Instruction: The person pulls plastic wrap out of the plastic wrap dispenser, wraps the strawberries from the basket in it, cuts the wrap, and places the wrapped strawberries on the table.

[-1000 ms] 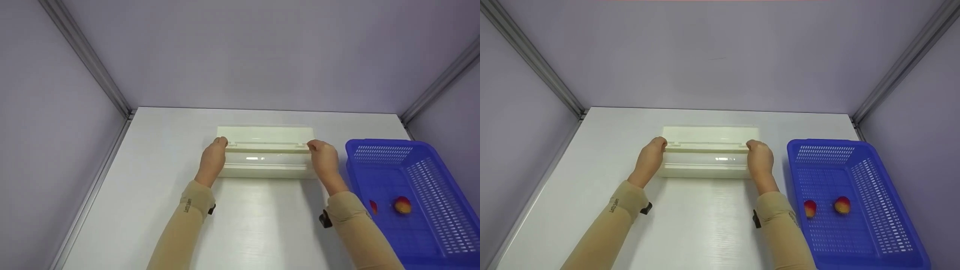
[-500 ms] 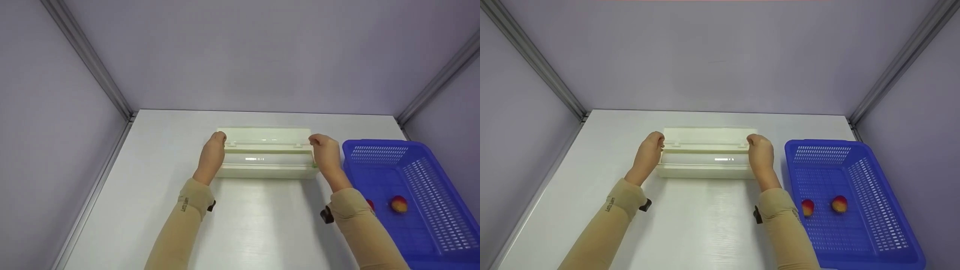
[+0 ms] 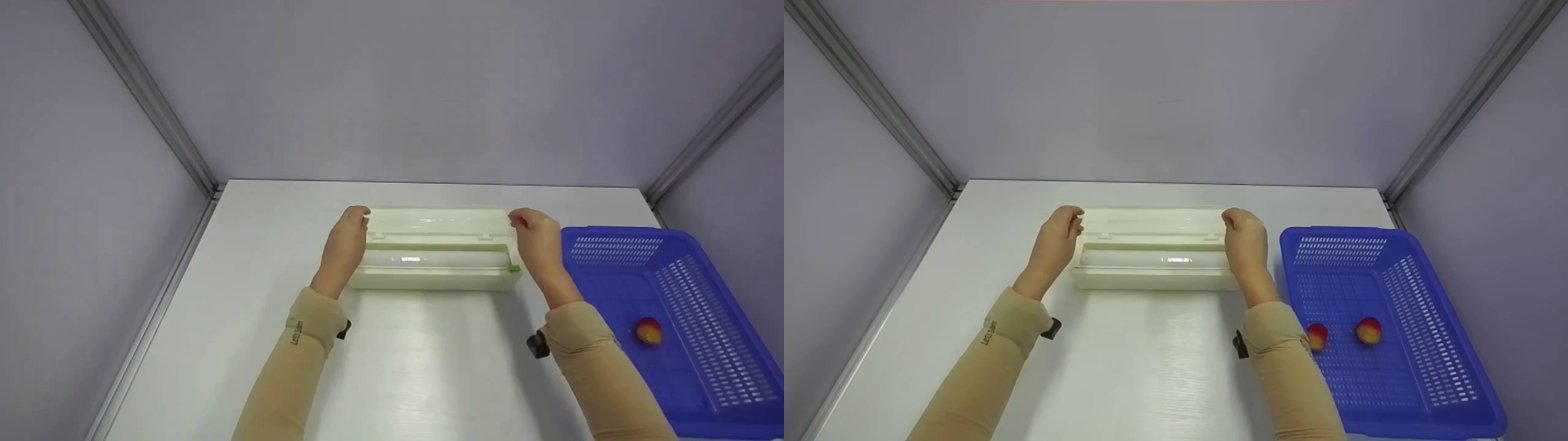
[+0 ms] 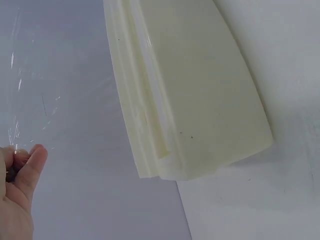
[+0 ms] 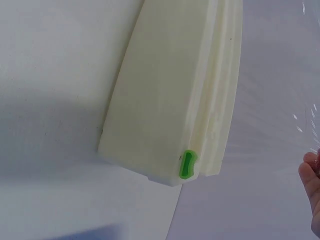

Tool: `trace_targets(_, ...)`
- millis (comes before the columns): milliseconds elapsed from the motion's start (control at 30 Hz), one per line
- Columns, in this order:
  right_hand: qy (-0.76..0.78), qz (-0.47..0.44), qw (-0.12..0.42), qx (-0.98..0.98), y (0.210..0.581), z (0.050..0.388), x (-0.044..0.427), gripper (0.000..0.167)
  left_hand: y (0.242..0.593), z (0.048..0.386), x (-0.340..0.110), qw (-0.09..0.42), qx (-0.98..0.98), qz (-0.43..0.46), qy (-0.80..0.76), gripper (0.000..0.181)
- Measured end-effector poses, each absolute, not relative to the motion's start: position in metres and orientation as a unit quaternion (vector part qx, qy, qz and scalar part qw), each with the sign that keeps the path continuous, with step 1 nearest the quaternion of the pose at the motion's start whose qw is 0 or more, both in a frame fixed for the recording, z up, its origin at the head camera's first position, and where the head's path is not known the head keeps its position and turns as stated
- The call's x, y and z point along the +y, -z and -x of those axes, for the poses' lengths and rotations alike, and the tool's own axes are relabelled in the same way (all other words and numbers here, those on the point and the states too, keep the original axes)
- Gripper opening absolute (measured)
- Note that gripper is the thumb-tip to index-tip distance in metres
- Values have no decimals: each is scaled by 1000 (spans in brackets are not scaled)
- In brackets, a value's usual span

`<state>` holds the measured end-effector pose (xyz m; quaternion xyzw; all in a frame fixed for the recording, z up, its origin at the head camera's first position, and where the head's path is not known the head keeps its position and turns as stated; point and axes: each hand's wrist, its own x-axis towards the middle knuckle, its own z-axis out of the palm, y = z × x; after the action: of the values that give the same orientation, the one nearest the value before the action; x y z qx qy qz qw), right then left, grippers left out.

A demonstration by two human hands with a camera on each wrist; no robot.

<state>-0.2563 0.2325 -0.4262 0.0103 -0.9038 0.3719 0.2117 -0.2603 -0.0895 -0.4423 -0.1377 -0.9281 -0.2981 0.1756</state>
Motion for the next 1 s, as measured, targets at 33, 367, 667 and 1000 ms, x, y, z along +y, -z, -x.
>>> trace_targets(33,-371,-11,213,-904,425,256,232,15,441,260,-90,169,-929,141,299,24)
trace_targets(367,-372,-24,225,-900,414,256,232,15,438,261,-95,162,-928,150,299,15)
trace_targets(667,-386,-35,245,-889,405,256,232,15,425,262,-94,220,-916,132,307,12)
trace_targets(1000,-378,-27,269,-885,392,258,234,15,407,261,-93,237,-906,132,326,15)
